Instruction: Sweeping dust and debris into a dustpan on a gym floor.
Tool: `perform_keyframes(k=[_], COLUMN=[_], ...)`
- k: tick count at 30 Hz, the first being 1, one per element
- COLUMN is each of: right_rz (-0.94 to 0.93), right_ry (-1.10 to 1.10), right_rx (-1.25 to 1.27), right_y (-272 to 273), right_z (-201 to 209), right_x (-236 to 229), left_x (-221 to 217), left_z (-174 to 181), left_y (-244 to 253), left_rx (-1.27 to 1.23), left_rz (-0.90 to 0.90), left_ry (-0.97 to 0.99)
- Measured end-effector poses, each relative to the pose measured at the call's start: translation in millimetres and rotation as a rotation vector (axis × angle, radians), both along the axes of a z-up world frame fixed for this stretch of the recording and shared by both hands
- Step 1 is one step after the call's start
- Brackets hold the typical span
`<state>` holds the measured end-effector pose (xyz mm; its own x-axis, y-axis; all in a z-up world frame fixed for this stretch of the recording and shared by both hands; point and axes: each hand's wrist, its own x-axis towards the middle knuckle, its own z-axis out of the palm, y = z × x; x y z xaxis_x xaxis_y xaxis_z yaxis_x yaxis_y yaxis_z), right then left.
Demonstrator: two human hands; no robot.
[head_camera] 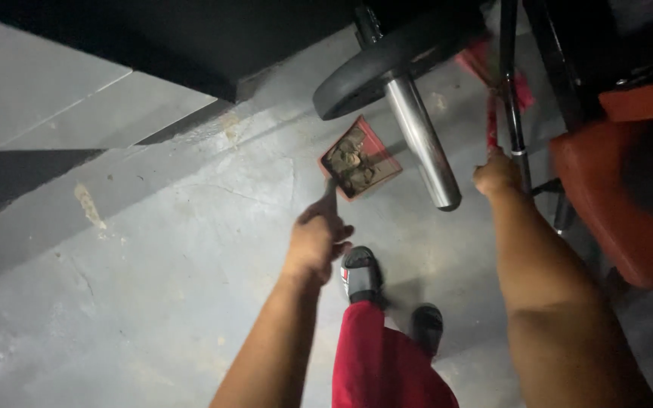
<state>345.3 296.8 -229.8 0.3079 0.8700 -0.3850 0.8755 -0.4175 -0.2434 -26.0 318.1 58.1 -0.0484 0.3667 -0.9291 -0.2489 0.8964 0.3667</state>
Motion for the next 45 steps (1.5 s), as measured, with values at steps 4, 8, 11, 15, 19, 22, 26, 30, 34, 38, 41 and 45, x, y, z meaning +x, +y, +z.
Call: perform_keyframes(k=[4,8,11,15,19,22,26,30,34,38,41,45], right_rz=[0.067,0.009,0.030,-0.040,-0.112,-0.030,-0.013,0.033,0.176,0.010,-0.125,-0.306], right_ry=[0.007,0.154,0.300,0.032,-0.071,-0.175,-0.022,-0.055,0.000,-0.103,0.072,0.139], right_rx=[0.046,-0.323,-0.149,-0.357,-0.253,-0.221,0.005,-0.561,-0.391,-0.342,-0.042,-0.362], right_y=[-67.8,-94.8,-133.1,-48.2,36.6,59.5,-27.9,-72.4,-85.7,-36.7,-8.8,-49.5], right_z=[-23.3,129.3,150.5,179.5,114.4,11.4,-44.0,91.2,182.1,183.5,131.9,65.3], right_x=[-3.7,-60.7,-34.5,-21.0,5.0,22.2,-18.2,-62.6,-42.3,-9.5,-0.8,-70.7], left_x=[21.2,21.0,17.5,15.3,16.1,18.3,14.9,20.2,22.1,24.2,26.9,24.2], left_z=[-6.9,-29.9,23.6,9.5,-3.2,23.5,28.1,-0.5,0.5,-12.7,-2.6,-9.2], left_y=[-3.5,4.1,23.6,10.6,4.5,18.3,24.5,18.8,28.0,23.2,25.9,18.9], left_rx=[0.030,0.054,0.063,0.057,0.077,0.068,0.104,0.140,0.072,0.058,0.052,0.065], left_rz=[0.058,0.154,0.111,0.060,0.129,0.114,0.098,0.072,0.168,0.184,0.148,0.165], left_ry=[-0.046,-0.101,-0.124,-0.112,-0.112,-0.095,-0.157,-0.126,-0.130,-0.136,-0.111,-0.113])
